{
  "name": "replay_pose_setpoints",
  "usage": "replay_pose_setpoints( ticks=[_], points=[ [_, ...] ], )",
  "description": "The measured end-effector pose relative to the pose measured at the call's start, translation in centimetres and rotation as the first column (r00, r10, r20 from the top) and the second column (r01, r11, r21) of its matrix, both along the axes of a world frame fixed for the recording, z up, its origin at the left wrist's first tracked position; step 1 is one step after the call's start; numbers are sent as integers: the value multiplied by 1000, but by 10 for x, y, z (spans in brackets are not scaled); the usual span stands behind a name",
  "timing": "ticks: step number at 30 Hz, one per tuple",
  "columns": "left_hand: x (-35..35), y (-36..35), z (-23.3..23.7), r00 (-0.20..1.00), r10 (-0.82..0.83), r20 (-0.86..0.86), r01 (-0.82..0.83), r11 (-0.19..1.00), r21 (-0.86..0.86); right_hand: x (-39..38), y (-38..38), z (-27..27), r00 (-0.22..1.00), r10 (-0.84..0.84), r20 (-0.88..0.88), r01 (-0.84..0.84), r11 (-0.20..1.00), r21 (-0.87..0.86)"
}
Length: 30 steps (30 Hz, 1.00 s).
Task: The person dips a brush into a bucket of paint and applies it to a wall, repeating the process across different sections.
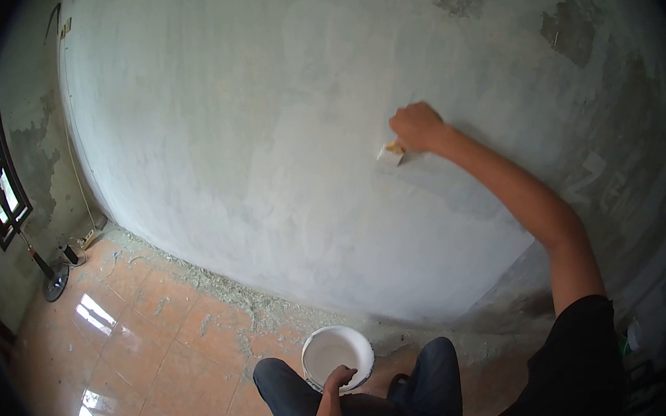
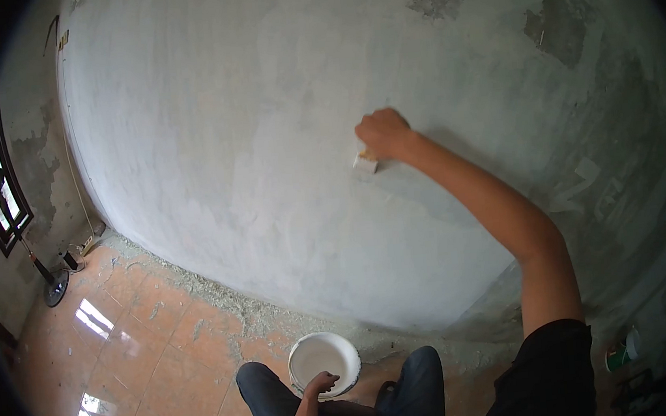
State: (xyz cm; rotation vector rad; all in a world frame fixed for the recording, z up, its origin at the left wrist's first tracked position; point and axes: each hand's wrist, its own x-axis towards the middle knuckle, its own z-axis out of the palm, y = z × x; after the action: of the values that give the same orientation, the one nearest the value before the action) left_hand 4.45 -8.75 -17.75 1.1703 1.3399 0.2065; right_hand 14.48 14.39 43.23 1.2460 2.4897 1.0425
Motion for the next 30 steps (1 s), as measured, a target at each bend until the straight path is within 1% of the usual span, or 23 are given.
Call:
replay_pose_setpoints(
  ticks=[2,4,5,6,8,10,11,13,14,16,17,19,20,22,23,25,27,30],
  points=[
    [1,2,2,1000,-12,-4,12,1000,-9,-1,-3,40,998,-66,4,65,995,74],
    [3,1,2,1000,-27,-7,27,999,-22,-3,-10,83,995,-97,-20,99,977,189],
    [4,3,-2,1000,-24,-10,24,1000,-20,3,-6,104,1000,4,-18,2,949,317],
    [5,3,-4,1000,-22,-14,22,1000,-18,8,-3,124,995,104,-4,-92,894,438],
    [5,1,-5,999,-32,-4,32,999,-21,-2,-23,167,995,-88,-51,101,835,541],
    [4,1,-4,999,-37,3,37,999,-23,2,-36,222,998,-19,-53,46,817,574],
    [3,0,-3,999,-33,7,33,999,-25,-2,-49,237,998,-21,-54,48,819,572],
    [2,-1,-4,1000,-29,11,29,999,-27,-10,-67,254,981,-152,-118,190,674,714],
    [2,-1,-6,999,-29,15,29,999,-24,-11,-69,253,981,-152,-117,190,673,714],
    [4,-2,-9,999,-30,21,31,999,-18,-11,-76,249,989,12,-149,107,638,762],
    [4,-2,-10,999,-34,7,34,999,-5,-13,-75,246,989,13,-147,106,635,765],
    [4,0,-2,999,-33,-9,33,999,11,-17,-64,231,991,-90,-95,131,674,727],
    [3,-2,4,999,-35,-11,35,999,5,-16,-60,226,992,-85,-97,129,673,729],
    [0,-2,8,1000,-27,-14,27,1000,-1,-17,-53,212,988,-55,-142,136,741,658],
    [0,-2,8,999,-29,-13,29,1000,3,-16,-50,202,989,-49,-141,131,742,657],
    [1,-3,7,1000,-30,-9,30,1000,8,-14,-49,177,988,76,-134,23,785,619],
    [3,-4,6,998,58,10,-58,998,19,-13,-44,147,976,123,-179,-21,873,488],
    [5,-2,4,999,33,11,-33,999,-2,-16,-35,103,989,35,-145,1,971,241]
  ],
)
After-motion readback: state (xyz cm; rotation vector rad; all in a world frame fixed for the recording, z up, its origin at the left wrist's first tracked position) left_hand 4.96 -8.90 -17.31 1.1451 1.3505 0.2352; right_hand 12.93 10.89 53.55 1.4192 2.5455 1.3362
